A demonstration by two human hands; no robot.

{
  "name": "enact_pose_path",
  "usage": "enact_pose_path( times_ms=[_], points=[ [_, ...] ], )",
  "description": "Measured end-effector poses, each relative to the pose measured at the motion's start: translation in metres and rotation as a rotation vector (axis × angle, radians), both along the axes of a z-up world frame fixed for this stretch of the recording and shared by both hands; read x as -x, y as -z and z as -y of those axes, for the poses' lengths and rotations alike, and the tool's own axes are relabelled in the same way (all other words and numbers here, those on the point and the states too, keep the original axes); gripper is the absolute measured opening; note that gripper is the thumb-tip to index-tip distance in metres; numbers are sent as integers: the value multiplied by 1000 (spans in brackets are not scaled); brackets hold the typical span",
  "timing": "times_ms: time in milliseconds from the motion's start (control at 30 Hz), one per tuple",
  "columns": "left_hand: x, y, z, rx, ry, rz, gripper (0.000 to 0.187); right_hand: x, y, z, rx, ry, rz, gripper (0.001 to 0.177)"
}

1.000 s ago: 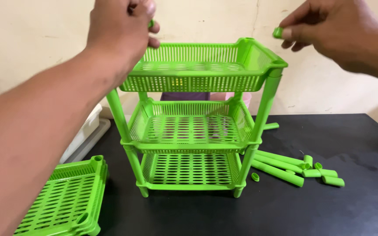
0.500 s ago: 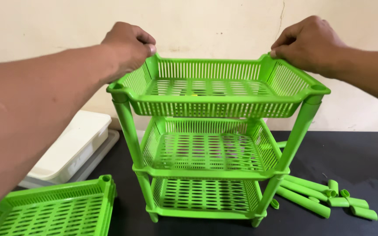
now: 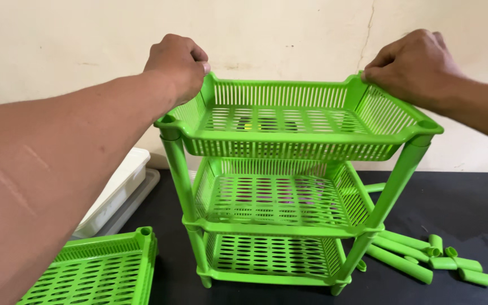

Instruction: The person assembles a green plastic three-tier storage rack by inserting cylindrical poles into the corners of stacked trays and securing them with small caps. The person repeats the process to build a second identical rack.

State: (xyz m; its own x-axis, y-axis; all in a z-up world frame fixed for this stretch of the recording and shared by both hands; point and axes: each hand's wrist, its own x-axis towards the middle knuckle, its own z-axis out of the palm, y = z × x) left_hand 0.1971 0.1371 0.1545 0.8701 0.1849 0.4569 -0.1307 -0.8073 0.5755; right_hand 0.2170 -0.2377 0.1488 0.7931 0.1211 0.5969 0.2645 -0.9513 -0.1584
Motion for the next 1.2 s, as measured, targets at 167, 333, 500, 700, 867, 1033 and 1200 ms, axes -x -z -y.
enact_pose_path(
  times_ms=[167, 333, 500, 700, 867, 1033, 1200],
  points=[
    [-2, -1, -4, 72, -52, 96, 15, 2, -11, -3, 47, 36, -158, 27],
    [-5, 3, -11, 371, -78, 177, 19, 11, 4, 10, -330, -76, -237, 32],
    [3, -3, -11, 613, 4, 245, 19, 13, -1, 15, -160, -194, 71, 45],
    [45, -50, 12, 627, 494, -44, 20, 30, -61, -69, -294, -671, -157, 29],
    [82, -41, 32, 796, 588, -231, 17, 98, -46, -146, -378, -830, -42, 26],
    [106, -28, 21, 916, 740, -335, 19, 138, -38, -170, -396, -734, -34, 24],
    [99, -40, 3, 865, 644, -307, 26, 127, -38, -169, -738, -643, -198, 20]
  ],
)
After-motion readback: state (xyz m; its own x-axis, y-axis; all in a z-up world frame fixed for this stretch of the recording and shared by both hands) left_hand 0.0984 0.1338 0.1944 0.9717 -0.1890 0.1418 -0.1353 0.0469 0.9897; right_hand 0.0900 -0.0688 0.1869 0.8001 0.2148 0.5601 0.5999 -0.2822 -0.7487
